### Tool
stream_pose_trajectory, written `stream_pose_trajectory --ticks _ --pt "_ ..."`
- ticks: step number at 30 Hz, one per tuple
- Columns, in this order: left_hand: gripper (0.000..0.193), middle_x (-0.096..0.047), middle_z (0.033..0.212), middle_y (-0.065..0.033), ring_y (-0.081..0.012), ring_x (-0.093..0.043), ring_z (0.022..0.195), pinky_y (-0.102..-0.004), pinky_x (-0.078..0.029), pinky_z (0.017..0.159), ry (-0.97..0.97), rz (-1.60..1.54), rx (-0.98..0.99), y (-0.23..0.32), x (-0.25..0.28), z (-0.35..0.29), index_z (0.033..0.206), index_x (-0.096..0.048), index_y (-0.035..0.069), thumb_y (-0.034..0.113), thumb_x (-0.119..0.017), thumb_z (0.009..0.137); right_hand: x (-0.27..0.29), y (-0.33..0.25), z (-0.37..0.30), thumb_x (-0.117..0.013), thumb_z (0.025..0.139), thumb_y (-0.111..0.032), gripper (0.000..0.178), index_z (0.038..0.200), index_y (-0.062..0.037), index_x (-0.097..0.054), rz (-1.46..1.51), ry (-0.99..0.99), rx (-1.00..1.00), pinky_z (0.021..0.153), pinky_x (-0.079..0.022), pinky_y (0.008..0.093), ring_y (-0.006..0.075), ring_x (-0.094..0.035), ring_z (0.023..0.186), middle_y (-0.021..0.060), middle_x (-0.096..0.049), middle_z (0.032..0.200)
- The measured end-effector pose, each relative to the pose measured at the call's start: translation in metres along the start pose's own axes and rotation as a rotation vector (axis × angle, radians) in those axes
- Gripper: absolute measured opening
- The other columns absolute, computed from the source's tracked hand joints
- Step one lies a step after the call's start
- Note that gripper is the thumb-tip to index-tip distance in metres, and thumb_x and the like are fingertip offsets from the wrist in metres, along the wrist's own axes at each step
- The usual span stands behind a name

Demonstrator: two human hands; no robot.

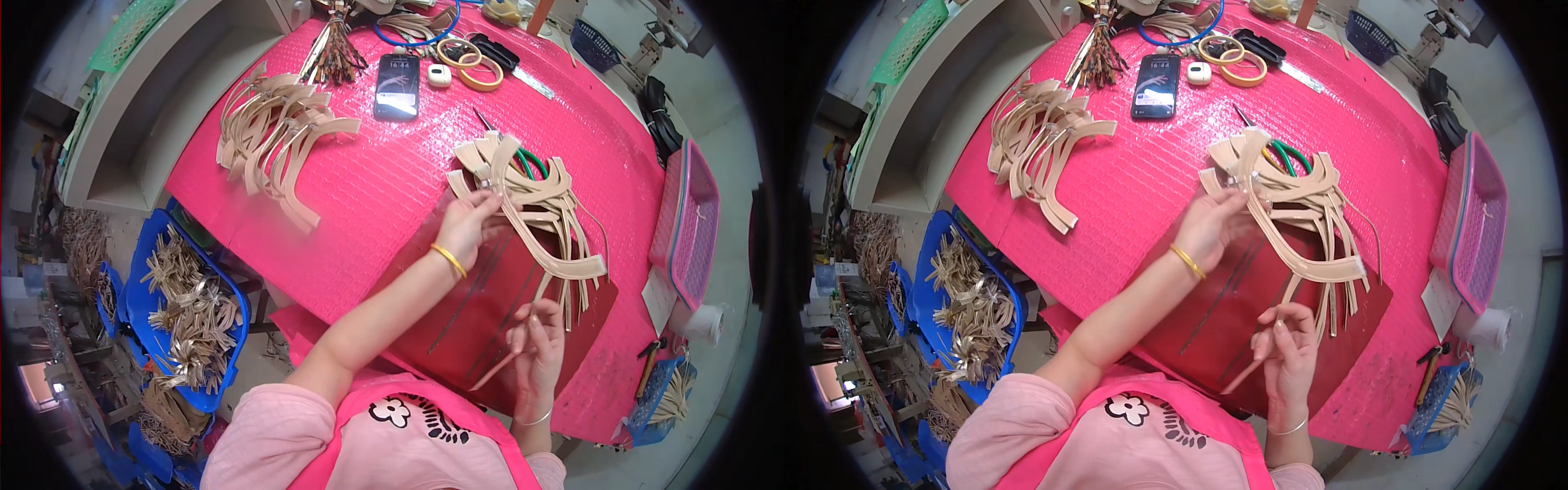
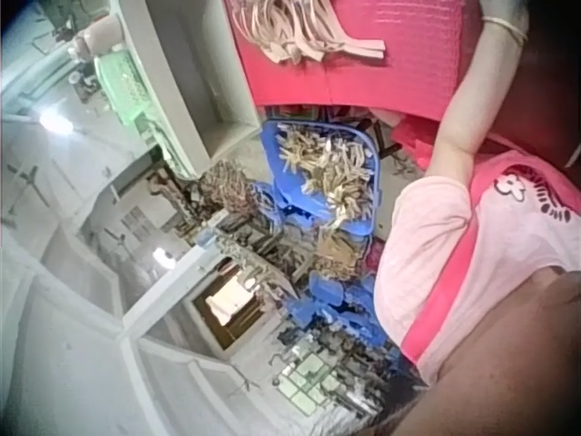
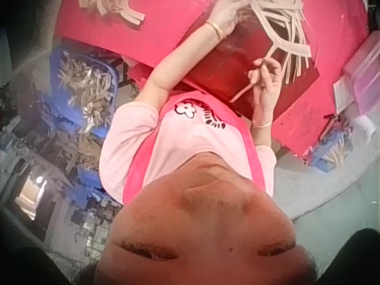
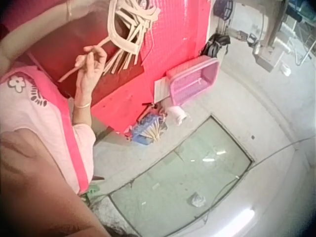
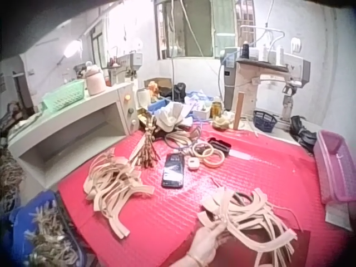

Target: Manually assembling metal buckles onto leather shoe strap components at a workstation.

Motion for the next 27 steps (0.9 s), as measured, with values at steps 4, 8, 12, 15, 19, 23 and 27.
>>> stream_pose_trajectory --ticks 4,8,12,15,19,23,27 --pt "0.014 -0.060 0.085 -0.0142 -0.0200 -0.060 0.074 -0.0296 -0.052 0.063 0.141 -0.042 -0.282 0.041 0.019 0.000 0.094 -0.050 0.000 0.001 -0.049 0.080 0.015 0.015 -0.039 -0.040 0.084 -0.005 0.017 0.097 0.0035 -0.048 -0.093 -0.042 -0.029 0.056 -0.046 0.0266 0.0173 -0.055 0.054 0.0162 -0.056 0.086" --pt "0.040 -0.057 0.090 -0.0175 -0.0231 -0.060 0.077 -0.0307 -0.052 0.065 0.340 0.054 -0.367 0.050 0.055 -0.005 0.113 -0.036 -0.002 -0.005 -0.051 0.076 0.003 0.020 -0.073 -0.041 0.074 0.003 0.029 0.101 0.0068 -0.050 -0.089 -0.168 -0.029 0.066 -0.048 0.0289 0.0251 -0.060 0.073 0.0216 -0.055 0.100" --pt "0.039 -0.057 0.092 -0.0171 -0.0236 -0.060 0.080 -0.0280 -0.051 0.067 0.260 0.041 -0.408 0.054 0.066 -0.016 0.111 -0.038 -0.003 -0.006 -0.052 0.075 -0.037 -0.012 -0.071 -0.057 0.057 0.003 0.026 0.082 -0.0017 -0.063 -0.842 -0.406 0.513 0.060 -0.040 0.0278 0.0187 -0.051 0.069 0.0069 -0.055 0.080" --pt "0.032 -0.058 0.092 -0.0166 -0.0233 -0.060 0.081 -0.0262 -0.051 0.068 0.273 0.063 -0.460 0.058 0.066 -0.037 0.107 -0.042 -0.003 -0.006 -0.051 0.076 -0.066 -0.029 -0.052 -0.058 0.067 -0.005 0.005 0.070 -0.0028 -0.061 -0.857 -0.257 0.582 0.064 -0.040 0.0295 0.0184 -0.048 0.077 0.0090 -0.047 0.090" --pt "0.024 -0.058 0.092 -0.0152 -0.0212 -0.059 0.084 -0.0259 -0.049 0.072 0.160 0.137 -0.524 0.058 0.043 -0.071 0.104 -0.047 -0.005 -0.004 -0.046 0.080 -0.099 0.003 0.015 -0.045 0.085 -0.006 0.016 0.097 0.0019 -0.051 -0.594 -0.210 0.096 0.049 -0.041 0.0166 0.0071 -0.051 0.053 0.0048 -0.057 0.073" --pt "0.026 -0.056 0.100 -0.0144 -0.0171 -0.056 0.089 -0.0261 -0.045 0.079 0.099 0.297 -0.552 0.054 0.029 -0.096 0.108 -0.048 -0.006 0.001 -0.043 0.083 -0.110 0.016 0.054 -0.052 0.080 -0.004 0.009 0.087 0.0020 -0.051 -0.717 -0.166 0.450 0.054 -0.045 0.0202 0.0093 -0.057 0.061 0.0073 -0.059 0.072" --pt "0.031 -0.052 0.108 -0.0163 -0.0190 -0.053 0.096 -0.0292 -0.042 0.084 -0.106 0.328 -0.606 0.061 0.023 -0.110 0.112 -0.044 -0.007 0.011 -0.038 0.088 -0.115 0.015 0.048 -0.053 0.078 -0.001 0.008 0.084 0.0027 -0.050 -0.852 -0.168 0.396 0.058 -0.046 0.0219 0.0103 -0.058 0.068 0.0062 -0.059 0.074"
Point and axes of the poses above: each hand's wrist, its own z-axis towards the middle knuckle, its own x-axis out of the back of the hand, y = z × x, the point moved 7 cm from there along z, towards the middle knuckle
